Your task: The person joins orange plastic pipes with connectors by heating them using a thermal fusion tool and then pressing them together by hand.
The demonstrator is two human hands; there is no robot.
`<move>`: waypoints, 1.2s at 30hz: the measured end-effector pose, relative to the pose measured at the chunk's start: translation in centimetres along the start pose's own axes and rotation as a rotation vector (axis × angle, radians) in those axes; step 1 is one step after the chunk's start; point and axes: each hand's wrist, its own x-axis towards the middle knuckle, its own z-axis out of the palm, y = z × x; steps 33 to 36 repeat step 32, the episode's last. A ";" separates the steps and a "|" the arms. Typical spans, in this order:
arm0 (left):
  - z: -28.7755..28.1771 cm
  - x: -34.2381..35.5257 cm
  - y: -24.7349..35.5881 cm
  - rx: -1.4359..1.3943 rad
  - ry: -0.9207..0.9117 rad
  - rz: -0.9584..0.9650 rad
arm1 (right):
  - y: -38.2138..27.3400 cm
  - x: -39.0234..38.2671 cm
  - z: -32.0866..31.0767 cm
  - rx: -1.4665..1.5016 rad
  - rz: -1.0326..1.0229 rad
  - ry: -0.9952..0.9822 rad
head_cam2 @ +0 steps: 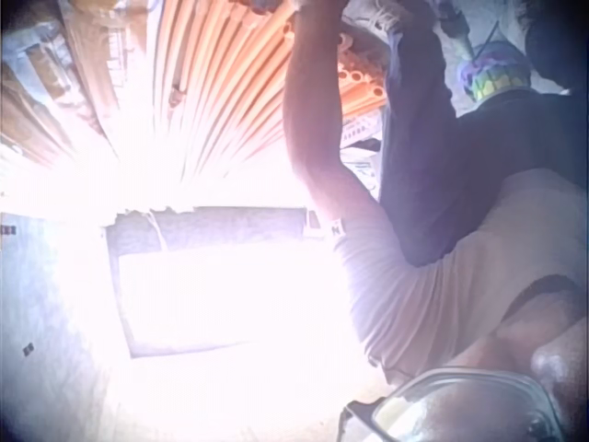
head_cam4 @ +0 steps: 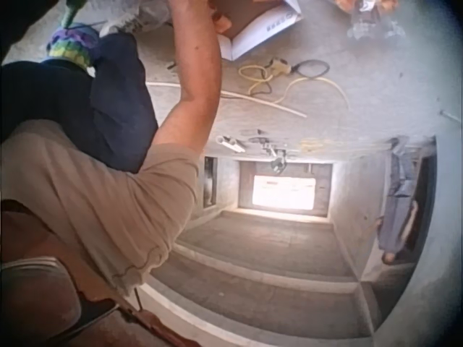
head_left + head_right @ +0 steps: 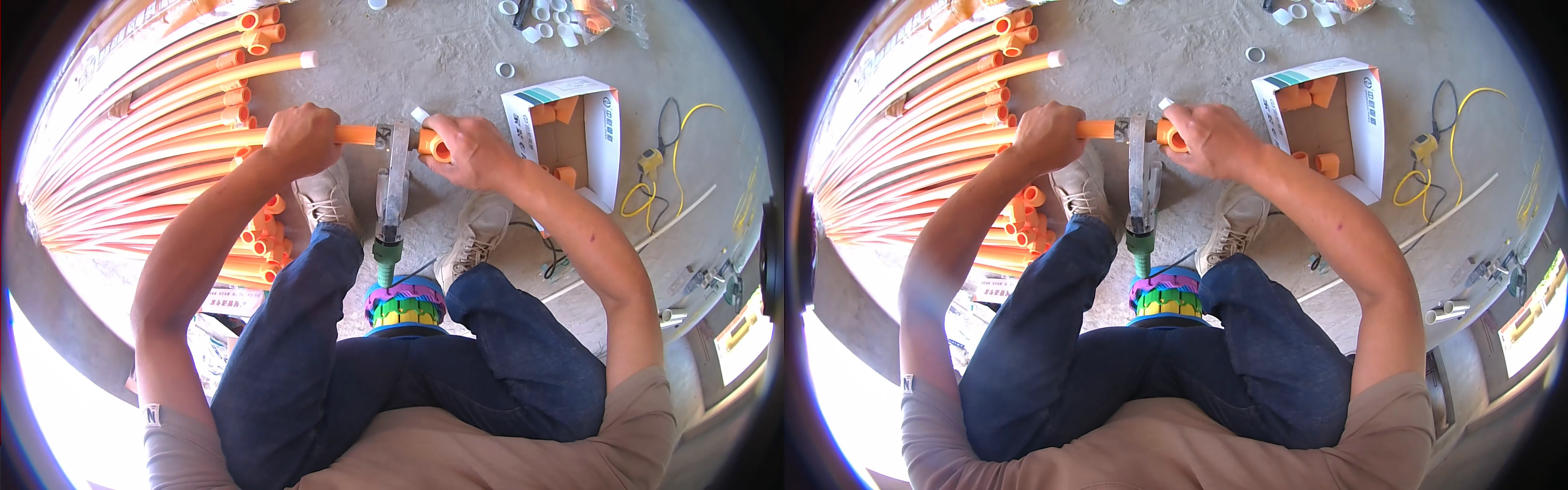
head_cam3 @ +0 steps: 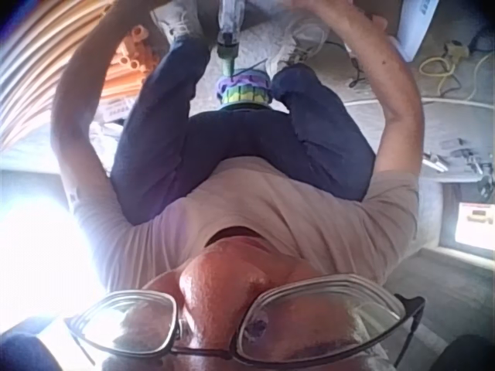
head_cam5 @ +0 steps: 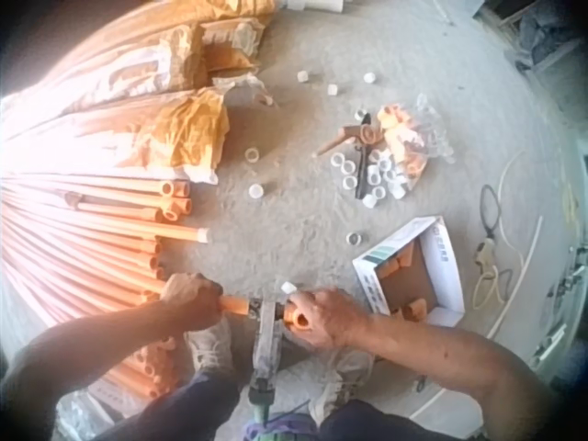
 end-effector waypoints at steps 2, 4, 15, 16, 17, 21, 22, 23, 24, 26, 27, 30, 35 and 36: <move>-0.2 0.3 -0.2 -0.020 0.014 0.041 | 0.3 -1.0 0.2 0.032 0.005 0.036; -1.2 1.2 -0.4 -0.013 -0.166 0.065 | 0.3 -1.8 0.2 0.065 0.009 0.070; -2.4 3.2 -0.6 -0.196 -0.525 0.020 | -0.1 -2.1 1.1 0.102 0.080 0.081; -2.0 2.9 -0.5 -0.129 -0.384 0.035 | -0.1 -1.9 1.1 0.104 0.077 0.081; -1.6 2.6 -0.5 -0.128 -0.384 0.031 | -0.1 -1.7 1.2 0.098 0.062 0.077; -1.7 2.0 0.5 -0.050 -0.277 -0.015 | -0.1 -1.7 1.2 0.137 0.074 0.066; -1.9 2.0 0.9 -0.053 -0.281 -0.046 | 0.0 -1.8 1.2 0.138 0.073 0.065; -1.9 2.0 1.0 -0.053 -0.282 -0.048 | 0.2 -1.9 1.4 0.149 0.088 0.057; -1.8 1.9 1.0 -0.046 -0.265 -0.051 | 0.1 -1.8 1.4 0.161 0.102 0.049; -1.5 1.7 1.0 -0.038 -0.250 -0.055 | 0.1 -1.7 1.4 0.163 0.114 0.034; -1.4 1.6 1.0 -0.021 -0.232 -0.055 | 0.1 -1.5 1.2 0.161 0.128 0.019; -1.3 1.5 1.0 -0.004 -0.204 -0.059 | -0.1 -1.3 1.1 0.163 0.129 0.010; -1.2 1.3 1.0 -0.005 -0.195 -0.062 | -0.1 -1.4 1.1 0.172 0.140 0.003; -1.2 1.3 1.0 -0.005 -0.195 -0.062 | -0.1 -1.4 1.1 0.172 0.140 0.003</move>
